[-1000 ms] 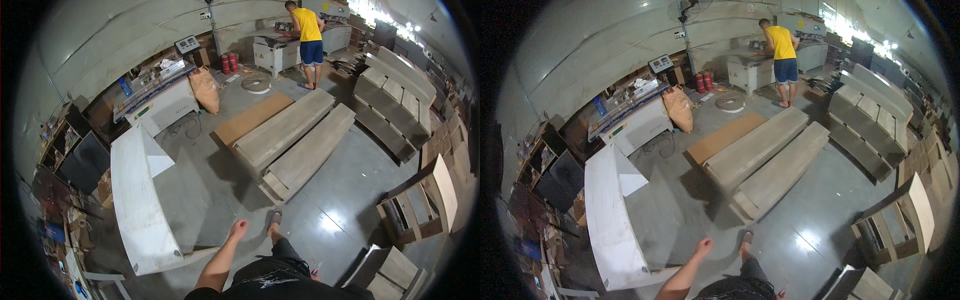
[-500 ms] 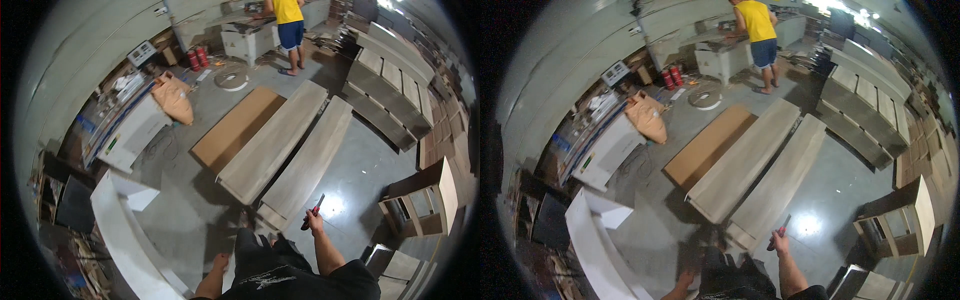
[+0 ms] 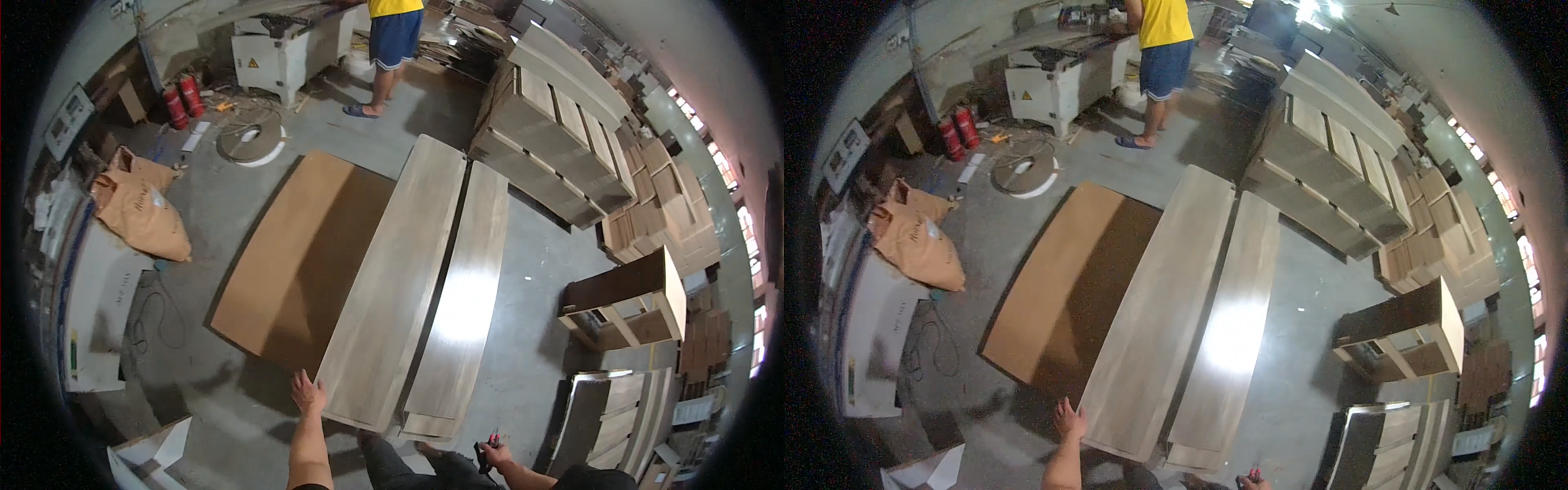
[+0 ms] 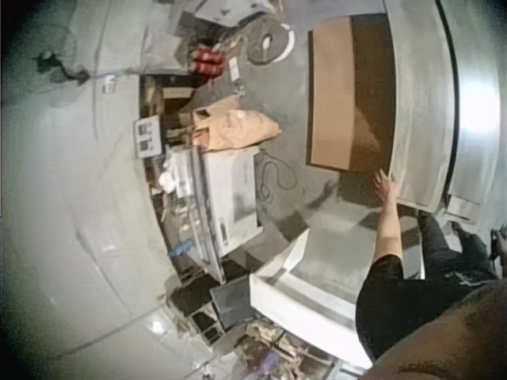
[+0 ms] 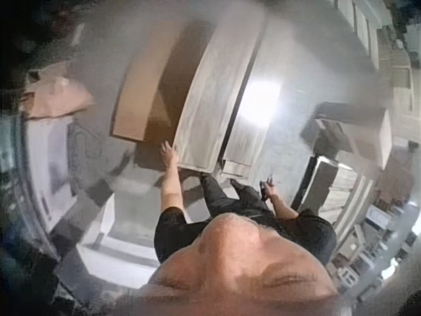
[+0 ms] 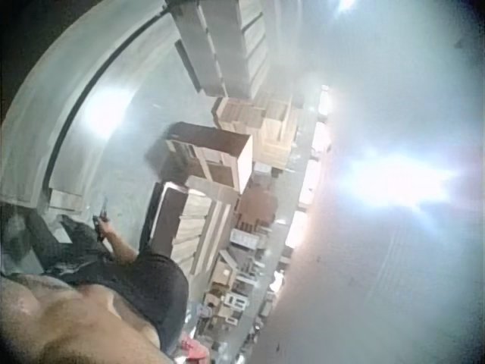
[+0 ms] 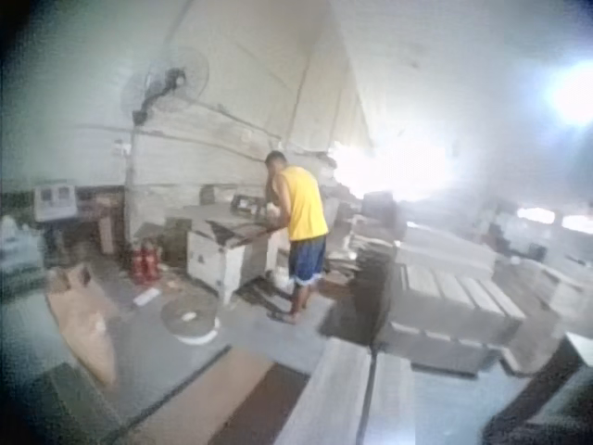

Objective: Trimming or scoring the edges of wooden laminate panels using a utility knife in a factory setting.

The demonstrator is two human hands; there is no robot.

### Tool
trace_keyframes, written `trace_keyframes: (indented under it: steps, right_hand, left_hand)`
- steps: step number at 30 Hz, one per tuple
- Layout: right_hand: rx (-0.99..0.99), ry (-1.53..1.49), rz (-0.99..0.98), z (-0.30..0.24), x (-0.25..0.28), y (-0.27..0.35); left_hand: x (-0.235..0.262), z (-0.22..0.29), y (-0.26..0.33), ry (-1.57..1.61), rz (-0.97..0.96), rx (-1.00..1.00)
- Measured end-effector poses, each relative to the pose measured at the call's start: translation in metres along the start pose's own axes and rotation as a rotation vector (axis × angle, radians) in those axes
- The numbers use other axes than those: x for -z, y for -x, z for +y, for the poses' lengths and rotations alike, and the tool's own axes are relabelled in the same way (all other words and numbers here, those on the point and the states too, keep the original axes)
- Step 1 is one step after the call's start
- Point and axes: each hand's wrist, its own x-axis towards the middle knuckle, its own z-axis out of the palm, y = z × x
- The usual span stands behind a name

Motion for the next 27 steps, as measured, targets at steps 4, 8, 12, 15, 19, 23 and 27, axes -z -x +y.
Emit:
trace_keyframes:
  steps: [4,8,12,15,19,23,27]
  right_hand:
    - [0.064,-0.314,-0.135,-0.075,-0.025,0.014]
    - [0.187,-0.368,-0.113,-0.15,-0.045,0.012]
    - [0.366,-0.49,-0.036,-0.231,-0.055,-0.006]
    - [0.526,-0.818,0.088,-0.277,-0.063,-0.057]
    - [0.296,-1.067,-0.242,-0.359,-0.026,-0.044]
    - [0.456,-1.178,-0.582,-0.366,0.021,-0.036]
    - [0.555,-1.417,-0.548,-0.353,0.093,0.043]
  left_hand:
    - [-0.021,0.004,-0.064,0.137,-0.219,-0.064]
    - [-0.038,-0.008,-0.076,0.158,-0.232,-0.006]
    - [-0.017,0.008,-0.03,0.155,-0.219,-0.126]
    - [0.015,0.053,0.034,0.224,-0.225,-0.081]
    - [0.052,0.091,0.099,0.256,-0.27,-0.093]
    - [0.111,0.153,0.16,0.434,-0.27,-0.273]
    - [0.119,0.171,0.224,0.558,-0.24,-0.339]
